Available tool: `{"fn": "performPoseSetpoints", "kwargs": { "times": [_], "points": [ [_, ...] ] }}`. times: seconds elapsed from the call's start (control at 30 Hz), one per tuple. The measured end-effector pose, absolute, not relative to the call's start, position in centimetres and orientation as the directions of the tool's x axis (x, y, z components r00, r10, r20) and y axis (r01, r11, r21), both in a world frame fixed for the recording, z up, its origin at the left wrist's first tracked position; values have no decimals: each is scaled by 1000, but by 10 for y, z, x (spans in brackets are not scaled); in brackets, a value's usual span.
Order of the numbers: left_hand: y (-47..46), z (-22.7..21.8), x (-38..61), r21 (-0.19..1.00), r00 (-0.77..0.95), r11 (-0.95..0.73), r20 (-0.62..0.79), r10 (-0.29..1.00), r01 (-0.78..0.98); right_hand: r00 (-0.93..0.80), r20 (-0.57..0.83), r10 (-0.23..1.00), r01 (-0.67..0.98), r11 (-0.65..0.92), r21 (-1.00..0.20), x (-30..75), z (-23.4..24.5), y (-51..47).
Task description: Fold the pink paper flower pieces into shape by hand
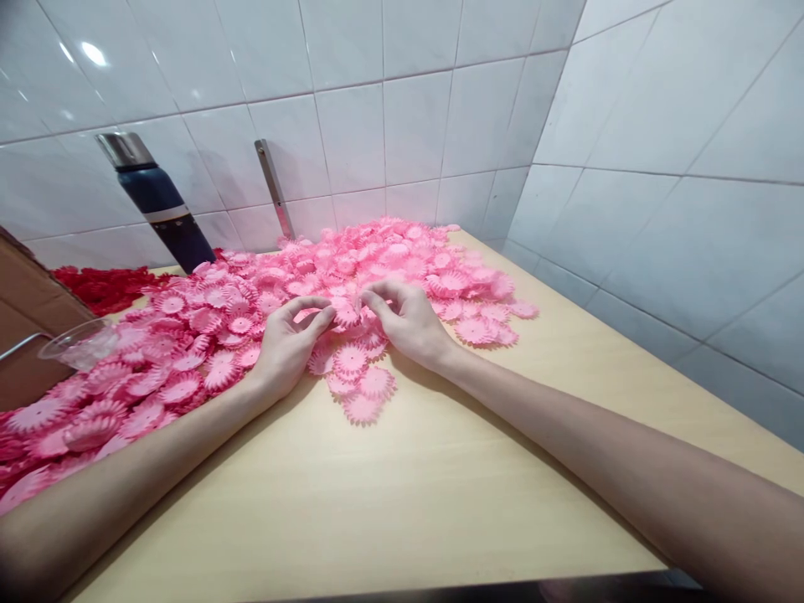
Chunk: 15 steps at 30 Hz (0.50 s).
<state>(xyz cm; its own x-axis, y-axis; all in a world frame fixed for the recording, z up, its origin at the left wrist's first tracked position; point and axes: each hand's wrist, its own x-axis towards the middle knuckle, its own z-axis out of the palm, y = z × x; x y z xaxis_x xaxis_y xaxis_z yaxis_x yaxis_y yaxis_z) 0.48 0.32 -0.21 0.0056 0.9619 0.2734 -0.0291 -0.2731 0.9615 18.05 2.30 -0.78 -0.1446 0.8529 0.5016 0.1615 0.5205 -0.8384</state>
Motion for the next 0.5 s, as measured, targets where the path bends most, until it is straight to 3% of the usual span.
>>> {"fn": "performPoseSetpoints", "kwargs": {
  "times": [0.23, 0.4, 0.5],
  "points": [
    [1, 1, 5, 963, 40, -268, 269, 962, -21, -150, 503, 851, 94, 519, -850, 180, -9, 21],
    [2, 2, 5, 969, 23, -246, 246, 969, 8, -239, 578, 780, 203, 622, -756, 181, -3, 16],
    [1, 2, 5, 955, 20, -297, 296, 955, 6, -207, 544, 813, 220, 581, -784, 181, 0, 14]
  ]
}}
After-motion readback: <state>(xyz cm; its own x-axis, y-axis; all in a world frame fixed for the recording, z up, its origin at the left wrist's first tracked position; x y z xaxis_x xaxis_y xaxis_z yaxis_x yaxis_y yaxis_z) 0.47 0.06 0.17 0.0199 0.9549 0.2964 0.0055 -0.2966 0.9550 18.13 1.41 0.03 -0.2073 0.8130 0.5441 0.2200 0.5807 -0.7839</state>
